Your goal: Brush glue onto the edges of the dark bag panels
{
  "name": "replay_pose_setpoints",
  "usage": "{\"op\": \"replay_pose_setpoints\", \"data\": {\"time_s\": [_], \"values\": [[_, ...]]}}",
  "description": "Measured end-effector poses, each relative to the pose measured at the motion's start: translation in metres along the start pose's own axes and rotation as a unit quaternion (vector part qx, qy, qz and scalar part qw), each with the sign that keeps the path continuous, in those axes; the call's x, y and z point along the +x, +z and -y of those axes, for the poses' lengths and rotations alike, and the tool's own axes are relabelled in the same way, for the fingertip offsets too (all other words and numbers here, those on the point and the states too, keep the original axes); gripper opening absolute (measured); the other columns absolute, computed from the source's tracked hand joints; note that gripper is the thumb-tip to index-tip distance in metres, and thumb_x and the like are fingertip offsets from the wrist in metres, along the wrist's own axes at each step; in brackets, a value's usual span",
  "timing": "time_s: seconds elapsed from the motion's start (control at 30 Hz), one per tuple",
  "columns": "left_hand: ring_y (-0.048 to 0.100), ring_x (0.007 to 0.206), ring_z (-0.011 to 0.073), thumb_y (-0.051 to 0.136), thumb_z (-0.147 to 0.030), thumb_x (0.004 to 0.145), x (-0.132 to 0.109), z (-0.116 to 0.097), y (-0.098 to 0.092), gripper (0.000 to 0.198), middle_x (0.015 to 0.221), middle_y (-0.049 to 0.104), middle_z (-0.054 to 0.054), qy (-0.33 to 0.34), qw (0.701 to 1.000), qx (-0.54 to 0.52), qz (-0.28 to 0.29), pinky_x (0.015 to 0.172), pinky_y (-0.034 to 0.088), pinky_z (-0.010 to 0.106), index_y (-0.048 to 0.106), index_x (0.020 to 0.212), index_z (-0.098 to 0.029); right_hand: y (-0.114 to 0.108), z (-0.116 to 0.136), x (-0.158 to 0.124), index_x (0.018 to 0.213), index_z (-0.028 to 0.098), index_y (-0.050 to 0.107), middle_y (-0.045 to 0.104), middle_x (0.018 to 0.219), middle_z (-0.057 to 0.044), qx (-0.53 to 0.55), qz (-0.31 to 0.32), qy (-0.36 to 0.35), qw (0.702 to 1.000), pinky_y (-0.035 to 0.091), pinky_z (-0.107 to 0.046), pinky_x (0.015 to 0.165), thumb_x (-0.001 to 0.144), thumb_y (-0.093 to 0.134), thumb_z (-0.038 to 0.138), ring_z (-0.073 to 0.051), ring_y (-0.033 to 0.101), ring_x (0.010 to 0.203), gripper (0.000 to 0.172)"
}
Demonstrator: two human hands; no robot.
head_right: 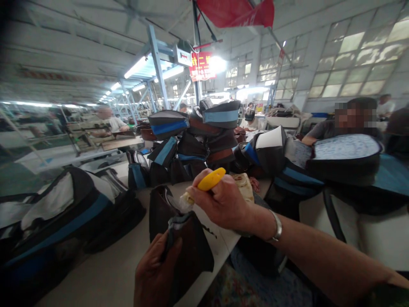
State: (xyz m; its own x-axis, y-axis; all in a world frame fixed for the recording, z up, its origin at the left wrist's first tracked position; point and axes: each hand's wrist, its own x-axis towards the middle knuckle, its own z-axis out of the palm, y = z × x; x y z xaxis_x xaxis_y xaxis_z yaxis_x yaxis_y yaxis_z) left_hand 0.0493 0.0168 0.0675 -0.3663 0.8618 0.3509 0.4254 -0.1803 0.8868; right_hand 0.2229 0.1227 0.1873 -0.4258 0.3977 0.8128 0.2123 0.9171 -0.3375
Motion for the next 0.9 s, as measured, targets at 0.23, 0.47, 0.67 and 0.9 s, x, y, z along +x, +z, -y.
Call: {"op": "replay_pose_setpoints", "data": {"time_s": [0.23,0.47,0.67,0.9], "values": [[0.065,0.078,0.0176,0.065,-0.043,0.087,0.002,-0.004,-0.004,0.029,0.082,0.069,0.003,0.017,1.0,0.01,0.012,0.065,0.053,0.023,0.075,0.101,-0.02,-0.001,-0.015,-0.017,0.086,0.019,0.056,0.061,0.076,-0.001,-0.033,0.04,-0.02,0.998,0.046,-0.028,0.065,0.095,0.056,0.024,-0.015,0.059,0.069,0.011],[0.068,0.074,0.0138,0.056,-0.037,0.094,0.004,0.01,0.003,0.032,0.087,0.067,0.003,0.146,0.976,0.162,-0.01,0.066,0.054,0.021,0.069,0.118,-0.019,-0.002,-0.016,-0.021,0.086,0.019,0.057,0.06,0.073,0.0,-0.009,0.063,0.015,0.998,0.045,-0.027,0.061,0.095,0.056,0.026,-0.014,0.057,0.063,0.012],[0.057,0.062,0.0145,0.059,-0.015,0.091,0.001,0.01,0.015,0.031,0.075,0.062,0.002,0.395,0.802,0.443,-0.065,0.06,0.045,0.028,0.062,0.121,-0.011,-0.021,0.0,-0.003,0.084,0.019,0.057,0.06,0.073,0.0,-0.034,0.024,0.021,0.999,0.042,-0.026,0.059,0.096,0.057,0.03,-0.013,0.055,0.061,0.017],[0.055,0.065,0.0157,0.055,-0.008,0.089,-0.003,0.004,0.02,0.027,0.076,0.057,0.001,0.406,0.784,0.469,-0.034,0.06,0.045,0.031,0.061,0.115,-0.009,-0.009,-0.004,-0.012,0.076,0.019,0.052,0.056,0.065,0.0,-0.086,0.17,-0.039,0.981,0.038,-0.028,0.057,0.095,0.051,0.029,-0.014,0.051,0.056,0.021]]}}
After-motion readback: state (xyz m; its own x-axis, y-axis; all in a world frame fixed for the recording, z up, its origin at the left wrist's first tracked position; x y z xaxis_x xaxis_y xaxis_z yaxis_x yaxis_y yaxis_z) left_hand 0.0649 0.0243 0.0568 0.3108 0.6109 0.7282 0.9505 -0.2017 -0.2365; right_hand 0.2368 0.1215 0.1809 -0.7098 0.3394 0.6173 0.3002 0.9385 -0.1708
